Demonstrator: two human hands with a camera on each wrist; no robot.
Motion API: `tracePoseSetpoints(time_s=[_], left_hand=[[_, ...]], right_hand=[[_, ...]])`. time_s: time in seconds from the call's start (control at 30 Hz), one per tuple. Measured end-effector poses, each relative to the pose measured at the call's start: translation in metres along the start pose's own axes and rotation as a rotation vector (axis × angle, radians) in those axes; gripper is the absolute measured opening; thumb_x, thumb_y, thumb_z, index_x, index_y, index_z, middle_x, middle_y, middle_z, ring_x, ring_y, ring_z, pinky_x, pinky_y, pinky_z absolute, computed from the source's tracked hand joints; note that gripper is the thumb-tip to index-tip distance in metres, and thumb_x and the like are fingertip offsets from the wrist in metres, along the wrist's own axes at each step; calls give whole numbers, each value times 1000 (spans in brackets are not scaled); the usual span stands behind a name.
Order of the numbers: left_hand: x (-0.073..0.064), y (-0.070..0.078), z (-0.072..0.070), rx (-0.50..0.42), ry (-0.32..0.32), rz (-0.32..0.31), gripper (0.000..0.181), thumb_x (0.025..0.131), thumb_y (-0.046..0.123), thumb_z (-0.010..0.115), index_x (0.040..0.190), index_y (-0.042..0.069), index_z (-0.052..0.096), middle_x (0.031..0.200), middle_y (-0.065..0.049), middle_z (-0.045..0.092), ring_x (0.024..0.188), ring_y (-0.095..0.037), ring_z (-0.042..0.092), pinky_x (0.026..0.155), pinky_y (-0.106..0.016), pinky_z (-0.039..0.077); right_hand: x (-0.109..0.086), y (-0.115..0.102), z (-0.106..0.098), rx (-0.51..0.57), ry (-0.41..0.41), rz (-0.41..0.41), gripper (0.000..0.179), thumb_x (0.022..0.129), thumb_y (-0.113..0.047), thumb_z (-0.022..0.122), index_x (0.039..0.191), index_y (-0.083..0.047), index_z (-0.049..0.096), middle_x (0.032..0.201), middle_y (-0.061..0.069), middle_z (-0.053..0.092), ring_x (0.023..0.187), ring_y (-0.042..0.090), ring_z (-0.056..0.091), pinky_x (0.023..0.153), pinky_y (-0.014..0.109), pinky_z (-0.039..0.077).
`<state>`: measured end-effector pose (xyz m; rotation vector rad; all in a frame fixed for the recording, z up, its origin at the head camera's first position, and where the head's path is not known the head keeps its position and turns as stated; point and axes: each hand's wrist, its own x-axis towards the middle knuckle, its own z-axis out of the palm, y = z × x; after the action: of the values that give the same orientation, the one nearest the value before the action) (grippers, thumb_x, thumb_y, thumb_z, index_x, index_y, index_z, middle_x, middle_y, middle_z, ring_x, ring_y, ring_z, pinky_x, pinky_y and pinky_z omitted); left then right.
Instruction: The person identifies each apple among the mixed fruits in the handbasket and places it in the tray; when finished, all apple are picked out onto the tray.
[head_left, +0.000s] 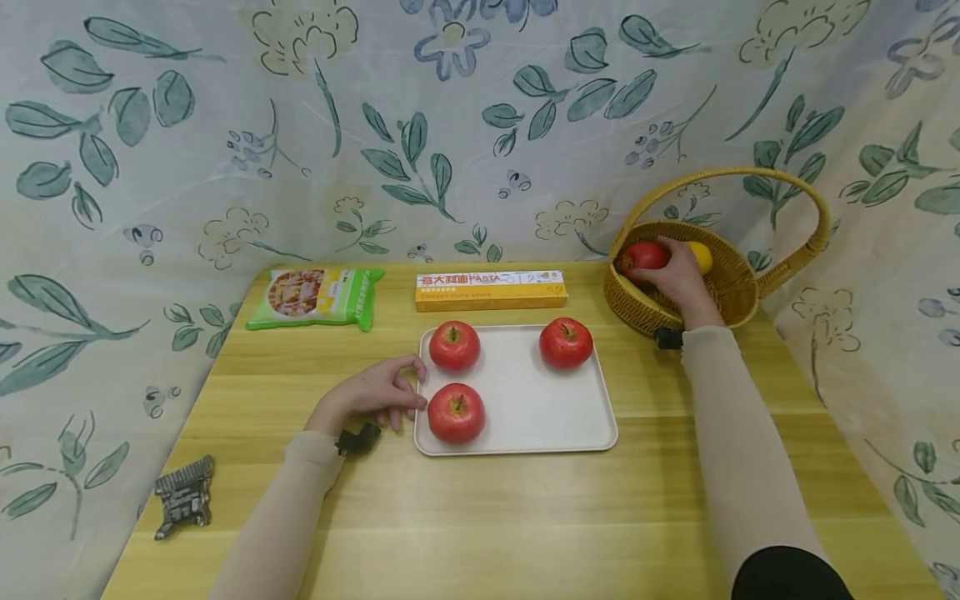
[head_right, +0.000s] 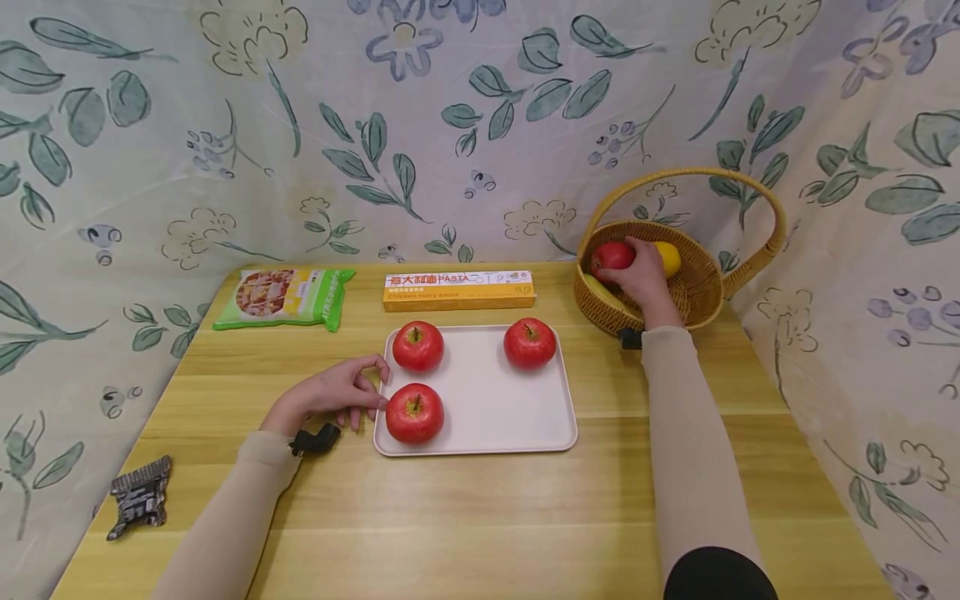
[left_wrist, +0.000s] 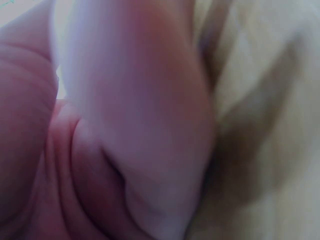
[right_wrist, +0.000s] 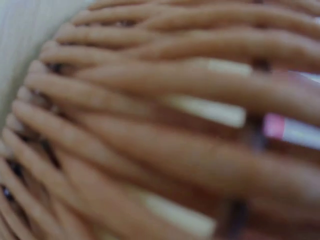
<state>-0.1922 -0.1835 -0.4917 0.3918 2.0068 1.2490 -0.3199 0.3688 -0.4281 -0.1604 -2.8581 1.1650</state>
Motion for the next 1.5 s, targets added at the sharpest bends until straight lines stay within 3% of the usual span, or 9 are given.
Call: tracePoseSetpoints(time_s=[0.83,1.1,1.27,1.5], left_hand=[[-2,3,1,7,5,4,45,95,30,80,126,15,50,79,-4,74,53,-18,70,46,-25,48],[-1,1,2,7,8,1,46,94,30,81,125,15,51,78,-5,74,52,-18,69,45,-26,48],[0,2,2,7,6,-4,46,95,30,81,125,15,50,79,-5,74,53,-18,69,45,-25,48],[-1,4,2,8,8,-7,46,95,31,81,125,15,50,79,-5,74,53,-19,70,46,-25,47]], right_hand=[[-1,2,3,-117,25,17,87,95,-24,76,163,3,29,166,36,19,150,58,25,120,72,33],[1,2,5,-145,5,-71,76,95,-27,79,157,-1,43,160,36,35,146,56,33,122,71,30],[-2,0,6,-111,2,-66,70,101,-37,71,157,-4,44,162,33,35,148,53,34,124,69,29],[-7,0,2,41,41,-35,67,107,-41,59,159,-3,41,163,29,41,145,46,42,122,62,35]])
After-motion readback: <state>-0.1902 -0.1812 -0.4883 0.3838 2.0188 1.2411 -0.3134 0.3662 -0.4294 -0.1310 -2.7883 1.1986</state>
